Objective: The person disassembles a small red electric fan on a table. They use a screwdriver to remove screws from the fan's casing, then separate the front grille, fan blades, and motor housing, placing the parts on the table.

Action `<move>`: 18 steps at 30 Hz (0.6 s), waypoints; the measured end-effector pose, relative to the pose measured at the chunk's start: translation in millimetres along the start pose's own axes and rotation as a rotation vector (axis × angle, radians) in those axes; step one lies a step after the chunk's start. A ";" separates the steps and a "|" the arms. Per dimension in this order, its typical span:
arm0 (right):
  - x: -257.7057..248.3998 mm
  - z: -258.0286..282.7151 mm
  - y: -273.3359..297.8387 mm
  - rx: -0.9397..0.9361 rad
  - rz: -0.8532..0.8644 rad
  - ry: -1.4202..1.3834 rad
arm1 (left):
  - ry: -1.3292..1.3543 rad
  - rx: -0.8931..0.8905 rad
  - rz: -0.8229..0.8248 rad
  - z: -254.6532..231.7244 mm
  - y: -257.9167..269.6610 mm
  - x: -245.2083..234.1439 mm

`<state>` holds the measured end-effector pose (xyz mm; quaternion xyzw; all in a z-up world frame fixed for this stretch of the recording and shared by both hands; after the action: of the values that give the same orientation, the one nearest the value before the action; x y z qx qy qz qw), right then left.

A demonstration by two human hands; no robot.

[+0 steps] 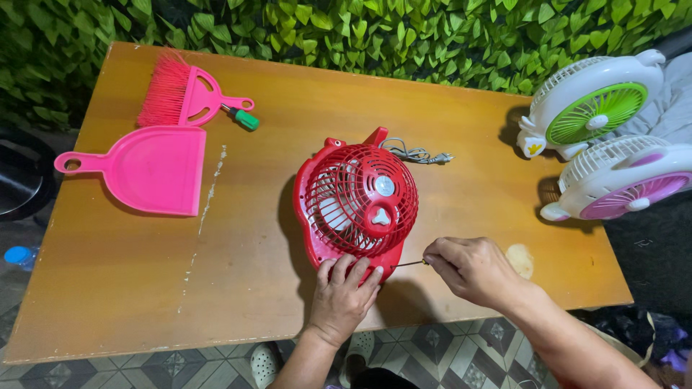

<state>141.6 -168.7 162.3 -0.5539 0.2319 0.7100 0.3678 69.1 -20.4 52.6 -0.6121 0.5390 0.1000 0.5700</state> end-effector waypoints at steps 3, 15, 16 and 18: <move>-0.4 0.3 -1.2 0.027 0.016 0.111 | -0.001 0.006 -0.003 -0.7 -0.5 -0.9; 7.1 26.3 -14.2 -0.138 0.178 0.192 | -0.058 0.042 -0.019 -5.9 0.9 -1.9; -2.8 42.0 -12.4 -0.308 0.103 0.126 | -0.049 0.041 -0.023 -5.3 0.9 -2.3; -5.8 50.2 -9.4 -0.401 0.119 0.210 | -0.031 0.038 -0.032 -4.0 0.7 -2.8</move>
<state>118.7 -127.4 182.5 -0.6723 0.1553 0.7006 0.1816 65.5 -21.9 55.5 -0.6082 0.5219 0.0901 0.5912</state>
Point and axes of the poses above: each hand's wrist, its own y-axis away from the middle knuckle, its own x-axis out of the palm, z = x × y, the point moved 9 cm from there along -y, towards the middle knuckle, and after that the axes turned 1 degree about y, right-handed, at the moved point
